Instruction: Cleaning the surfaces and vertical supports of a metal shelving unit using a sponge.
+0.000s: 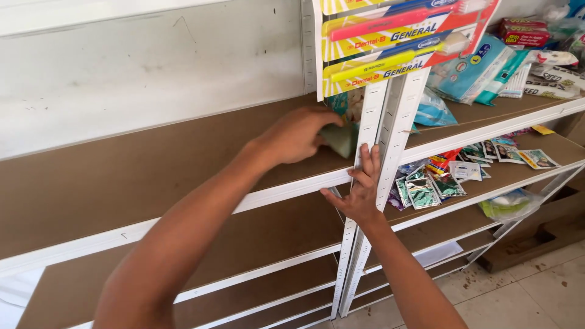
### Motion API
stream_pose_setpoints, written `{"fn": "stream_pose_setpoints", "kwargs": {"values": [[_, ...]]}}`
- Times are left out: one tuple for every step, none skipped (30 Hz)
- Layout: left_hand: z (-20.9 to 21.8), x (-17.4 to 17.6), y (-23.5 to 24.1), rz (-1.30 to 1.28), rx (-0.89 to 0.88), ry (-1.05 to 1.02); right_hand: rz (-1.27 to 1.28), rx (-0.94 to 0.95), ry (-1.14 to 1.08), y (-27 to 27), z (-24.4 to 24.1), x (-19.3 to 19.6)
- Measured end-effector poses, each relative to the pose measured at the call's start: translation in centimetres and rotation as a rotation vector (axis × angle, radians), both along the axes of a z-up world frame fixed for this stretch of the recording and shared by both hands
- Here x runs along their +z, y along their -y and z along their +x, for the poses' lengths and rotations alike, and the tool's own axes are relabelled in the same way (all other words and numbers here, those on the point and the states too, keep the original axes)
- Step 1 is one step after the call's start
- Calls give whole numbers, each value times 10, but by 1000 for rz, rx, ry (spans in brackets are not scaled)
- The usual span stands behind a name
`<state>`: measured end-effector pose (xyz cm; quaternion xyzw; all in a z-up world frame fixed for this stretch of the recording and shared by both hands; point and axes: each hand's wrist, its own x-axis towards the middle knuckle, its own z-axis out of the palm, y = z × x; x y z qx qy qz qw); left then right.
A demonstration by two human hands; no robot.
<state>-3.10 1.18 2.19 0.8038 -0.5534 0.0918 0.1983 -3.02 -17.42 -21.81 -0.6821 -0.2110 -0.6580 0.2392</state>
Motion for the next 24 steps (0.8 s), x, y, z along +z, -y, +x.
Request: {"fn": "stream_pose_setpoints", "kwargs": {"values": [[10,-9,15,-14,-25,-12,1,-9,3,0,0,0],[16,-16,20,-20,-20,-14,-4,-4,0,2,1,0],[21,-24,22,-18,-52,0,-12,-18,-9,3,2,-2],[27,-32,24,-17,-84,14,-21,-32,-17,3,3,-4],[20,-30,14,-11,-68,3,-16,-16,-28,3,3,-5],[12,-27,5,-16,-80,-60,-17,-45,-40,2,2,-7],[6,-23,-3,-23,-96,-117,-20,-77,-46,3,4,-7],[3,-20,-10,-20,-83,-123,-17,-64,-52,3,4,-8],[-1,-18,-16,-4,-85,-119,-21,-64,-55,5,4,-10],[-5,-16,-22,12,-86,-116,-25,-64,-58,6,3,-11],[-8,-15,-29,6,-73,-121,-31,-50,-63,7,1,-11],[-12,-14,-36,15,-77,-121,-6,-35,-91,7,-2,-11],[-15,-10,-44,25,-77,-113,19,-15,-111,5,-1,-9],[-19,-9,-54,20,-59,-111,14,3,-108,5,-1,-6],[-23,-8,-64,51,-55,-87,13,-16,-117,5,-3,-6],[-27,-8,-73,82,-52,-64,12,-35,-126,5,-5,-5],[-29,-9,-87,78,-35,-67,8,-18,-128,4,-6,-4],[-32,-9,-101,84,-29,-68,19,-6,-136,4,-7,-3],[-35,-11,-116,89,-20,-70,30,9,-146,2,-8,-2],[-37,-11,-132,85,-1,-74,25,29,-149,3,-11,1],[-41,-12,-149,99,3,-13,-5,-4,-170,2,-15,2],[-44,-12,-166,115,7,49,-35,-37,-191,2,-18,4],[-51,-13,-182,113,28,41,-40,-16,-198,5,-16,0],[-59,-13,-197,115,86,43,-35,-22,-211,9,-14,-4]]}}
